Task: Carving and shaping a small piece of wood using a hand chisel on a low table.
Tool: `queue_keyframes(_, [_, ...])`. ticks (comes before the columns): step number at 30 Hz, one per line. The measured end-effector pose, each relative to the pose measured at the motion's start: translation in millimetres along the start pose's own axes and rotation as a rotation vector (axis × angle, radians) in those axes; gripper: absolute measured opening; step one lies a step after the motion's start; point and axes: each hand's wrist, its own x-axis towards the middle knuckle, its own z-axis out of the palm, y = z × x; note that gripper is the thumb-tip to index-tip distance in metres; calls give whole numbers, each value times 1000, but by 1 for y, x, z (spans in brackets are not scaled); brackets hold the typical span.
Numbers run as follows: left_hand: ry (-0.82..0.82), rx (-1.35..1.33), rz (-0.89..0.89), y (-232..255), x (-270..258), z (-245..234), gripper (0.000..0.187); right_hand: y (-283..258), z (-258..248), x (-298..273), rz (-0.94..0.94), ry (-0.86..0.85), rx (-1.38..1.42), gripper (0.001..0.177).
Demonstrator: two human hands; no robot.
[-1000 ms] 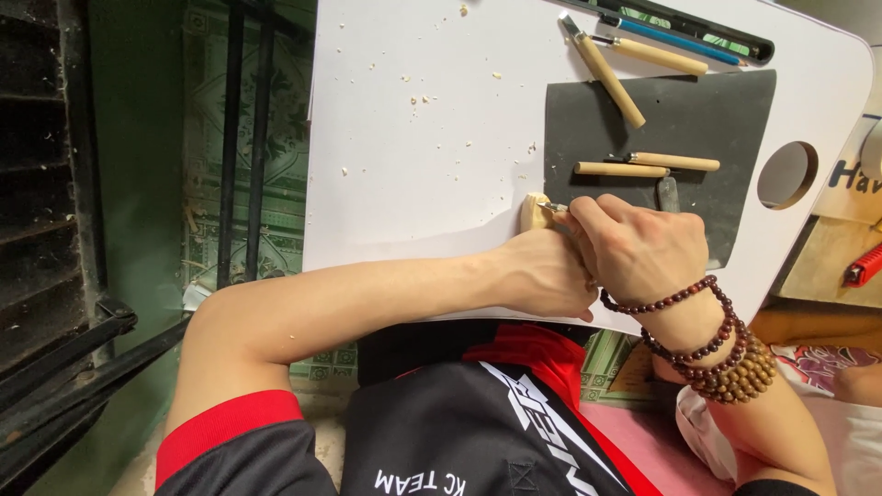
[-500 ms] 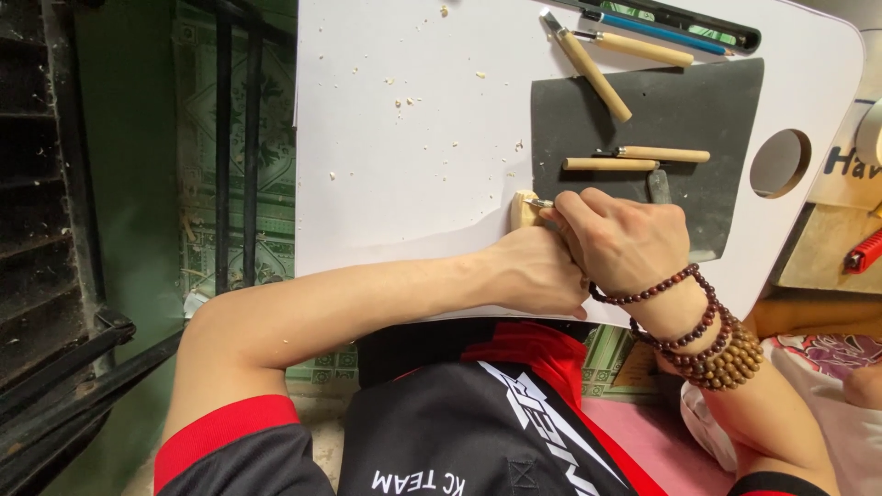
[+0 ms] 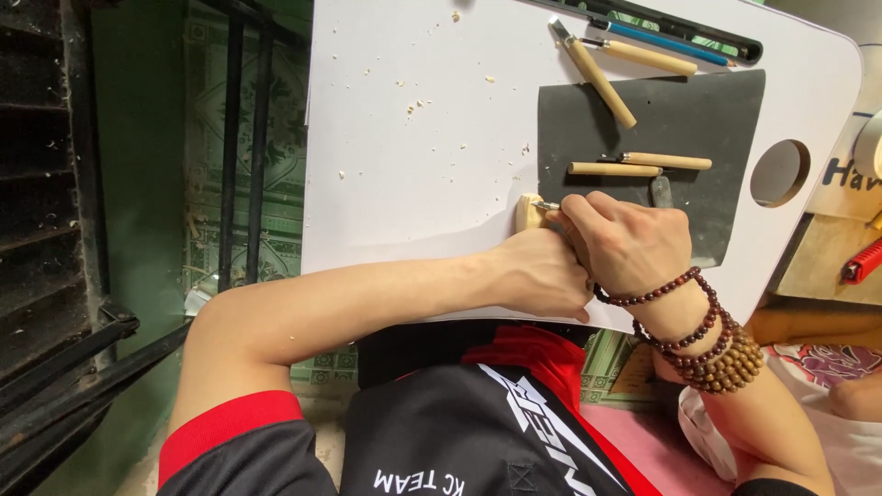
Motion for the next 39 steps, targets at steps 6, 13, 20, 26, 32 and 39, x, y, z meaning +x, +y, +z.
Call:
queue_keyframes(6, [-41, -20, 17, 0, 1, -7, 48, 1, 5, 4, 18, 64, -2, 23])
queue_keyframes(13, [-66, -22, 0, 0, 0, -14, 45, 12, 5, -4, 16, 15, -15, 22])
queue_keyframes(20, [-112, -59, 1, -1, 3, -15, 44, 11, 5, -1, 5, -14, 84, 20])
queue_keyframes(26, [-135, -57, 10, -1, 1, -17, 43, 10, 6, 2, -1, -24, 95, 24])
queue_keyframes(32, [-182, -53, 9, 0, 4, -10, 44, 8, 6, 1, 25, -21, 105, 26])
queue_keyframes(39, [-221, -38, -5, -3, 8, -30, 45, 9, 14, 5, 49, 26, 130, 24])
